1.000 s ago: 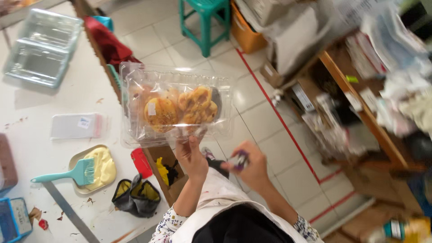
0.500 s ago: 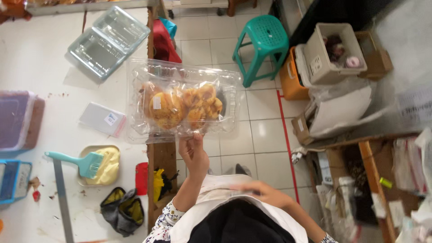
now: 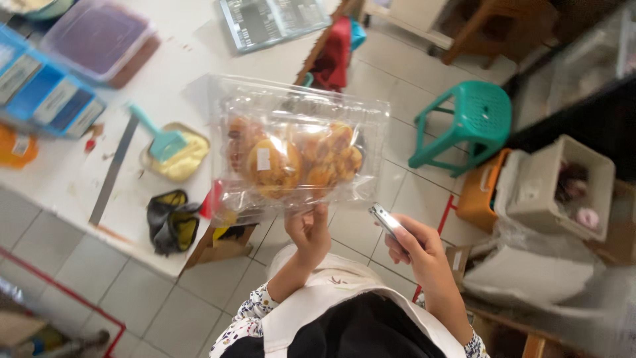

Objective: The person picks up wrapped pastries from a metal tray and places them into a transparent plastic container, then uses a handheld tape dispenser to seal the lid shut.

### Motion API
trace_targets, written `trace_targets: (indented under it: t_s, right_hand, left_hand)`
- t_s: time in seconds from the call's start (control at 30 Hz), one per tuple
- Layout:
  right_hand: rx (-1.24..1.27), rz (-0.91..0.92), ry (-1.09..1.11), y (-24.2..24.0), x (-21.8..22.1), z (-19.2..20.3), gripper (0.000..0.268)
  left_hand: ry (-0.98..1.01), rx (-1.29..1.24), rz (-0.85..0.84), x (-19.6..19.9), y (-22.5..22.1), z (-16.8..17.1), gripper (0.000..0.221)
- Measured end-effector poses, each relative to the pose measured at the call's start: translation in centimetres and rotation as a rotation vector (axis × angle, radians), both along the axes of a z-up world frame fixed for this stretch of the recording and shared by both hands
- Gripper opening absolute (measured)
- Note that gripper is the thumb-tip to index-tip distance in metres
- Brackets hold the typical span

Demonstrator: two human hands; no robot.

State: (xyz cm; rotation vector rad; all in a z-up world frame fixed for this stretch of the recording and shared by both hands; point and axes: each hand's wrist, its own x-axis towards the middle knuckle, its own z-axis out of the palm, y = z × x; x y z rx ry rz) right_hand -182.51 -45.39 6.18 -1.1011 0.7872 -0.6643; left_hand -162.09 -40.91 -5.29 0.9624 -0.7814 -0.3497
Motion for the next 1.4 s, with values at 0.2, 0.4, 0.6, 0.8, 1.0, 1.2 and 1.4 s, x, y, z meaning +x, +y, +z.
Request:
trace_targets:
  t_s: [0.2, 0.4, 0.6, 0.8, 1.0, 1.2, 1.4]
  right_hand:
    - [-0.076, 0.055, -0.011, -1.9, 2.1, 0.0, 0.030]
    - [0.373, 0.286, -0.649, -2.4, 5.0, -1.5, 0.023]
    - [0.452, 0.054, -0.316, -2.7, 9.4, -2.1, 0.029]
    - [-0.289, 0.247, -0.121, -4.2, 13.1, -3.3, 0.032]
    - [-0.394, 0.314, -0.023, -4.9, 19.0, -2.0, 0.028]
    - [-0.651, 0.455, 0.255, -8.4, 22.1, 1.3, 0.023]
    - [-0.817, 0.539, 0.329, -15.7, 24.0, 2.9, 0.023]
  left_hand:
    - [-0.067, -0.006, 0.141, 0.0, 0.9, 1.3, 0.015]
    - [-0.096, -0.070, 0.286, 1.2, 1.6, 0.8, 0.013]
    - [-0.179, -0.072, 0.376, 3.8, 0.5, 0.9, 0.013]
    - [-0.126, -0.045, 0.382, 8.1, 1.1, 1.8, 0.017]
    - [-0.142, 0.012, 0.446, 12.6, 2.7, 2.1, 0.022]
    - [-0.125, -0.036, 0.502, 14.7, 1.0, 1.3, 0.018]
    - [-0.135, -0.038, 0.662, 15.1, -5.5, 0.4, 0.020]
